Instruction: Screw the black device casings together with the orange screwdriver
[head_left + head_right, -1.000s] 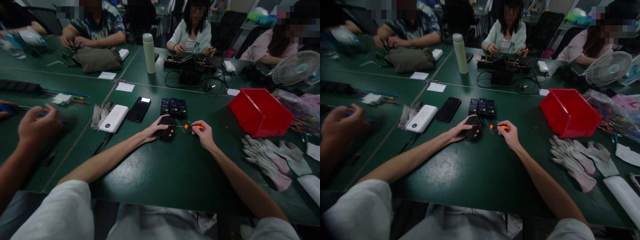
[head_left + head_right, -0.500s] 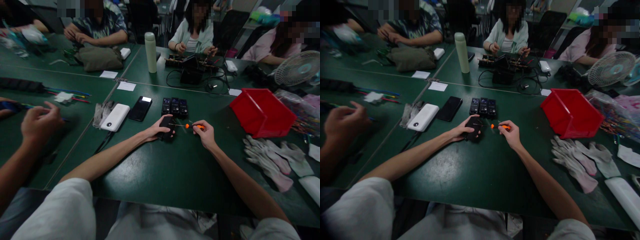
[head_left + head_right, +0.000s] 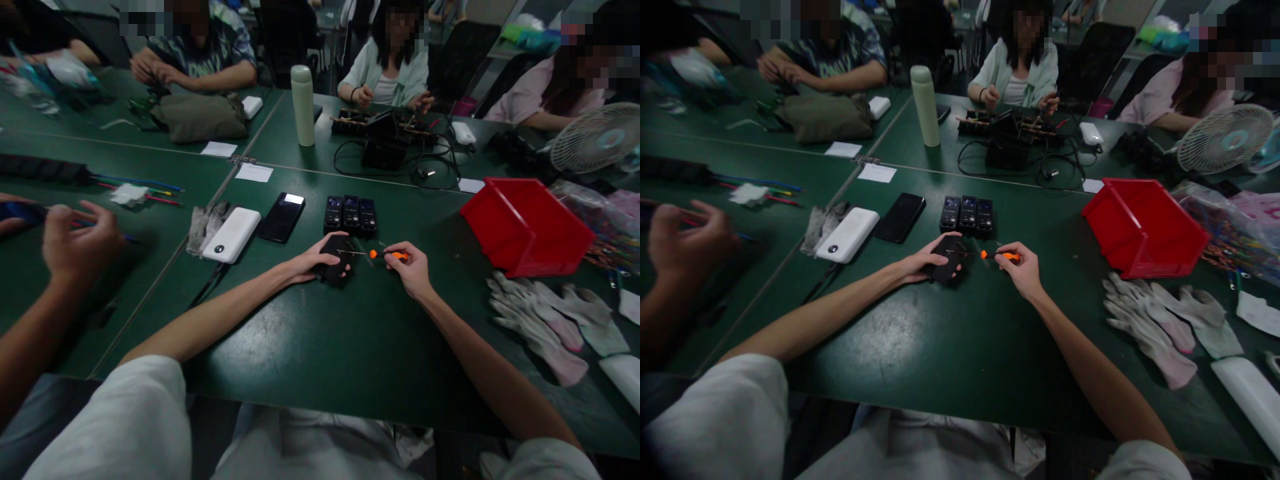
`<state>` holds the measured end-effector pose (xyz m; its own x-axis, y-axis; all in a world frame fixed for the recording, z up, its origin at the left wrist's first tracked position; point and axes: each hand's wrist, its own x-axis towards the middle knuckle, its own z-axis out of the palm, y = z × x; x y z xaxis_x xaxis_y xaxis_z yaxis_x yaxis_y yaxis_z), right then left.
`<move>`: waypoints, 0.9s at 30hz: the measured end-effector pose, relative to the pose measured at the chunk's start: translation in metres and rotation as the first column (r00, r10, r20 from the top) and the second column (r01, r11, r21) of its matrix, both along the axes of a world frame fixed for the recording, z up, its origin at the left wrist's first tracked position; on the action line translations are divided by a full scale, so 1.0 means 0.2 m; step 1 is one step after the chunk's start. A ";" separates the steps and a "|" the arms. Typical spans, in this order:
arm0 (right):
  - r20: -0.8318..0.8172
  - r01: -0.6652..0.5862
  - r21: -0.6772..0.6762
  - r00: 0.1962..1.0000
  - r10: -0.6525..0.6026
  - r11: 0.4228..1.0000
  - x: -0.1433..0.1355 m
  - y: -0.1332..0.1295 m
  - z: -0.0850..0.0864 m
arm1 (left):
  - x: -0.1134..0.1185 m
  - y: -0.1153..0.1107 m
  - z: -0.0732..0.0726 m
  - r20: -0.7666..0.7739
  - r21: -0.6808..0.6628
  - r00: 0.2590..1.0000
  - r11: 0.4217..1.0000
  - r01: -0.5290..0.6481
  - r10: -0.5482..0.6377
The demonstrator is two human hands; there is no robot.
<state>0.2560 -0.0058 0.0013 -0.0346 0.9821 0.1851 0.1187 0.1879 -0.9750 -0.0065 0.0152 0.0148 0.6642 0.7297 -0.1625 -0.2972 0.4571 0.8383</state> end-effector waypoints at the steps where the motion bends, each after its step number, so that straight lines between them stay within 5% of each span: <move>1: 0.003 -0.001 -0.002 1.000 0.002 1.000 0.00 0.00 0.00 | 0.00 0.00 0.00 0.001 -0.006 1.000 1.000 -0.002 0.002; 27: 0.007 0.004 0.006 1.000 -0.004 1.000 0.00 0.00 0.00 | -0.01 0.02 0.00 0.123 -0.219 0.966 0.956 -0.196 0.227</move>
<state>0.2567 -0.0062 0.0016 -0.0322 0.9812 0.1904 0.1267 0.1930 -0.9730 -0.0076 0.0187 0.0151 0.5257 0.8174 -0.2356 -0.5169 0.5269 0.6747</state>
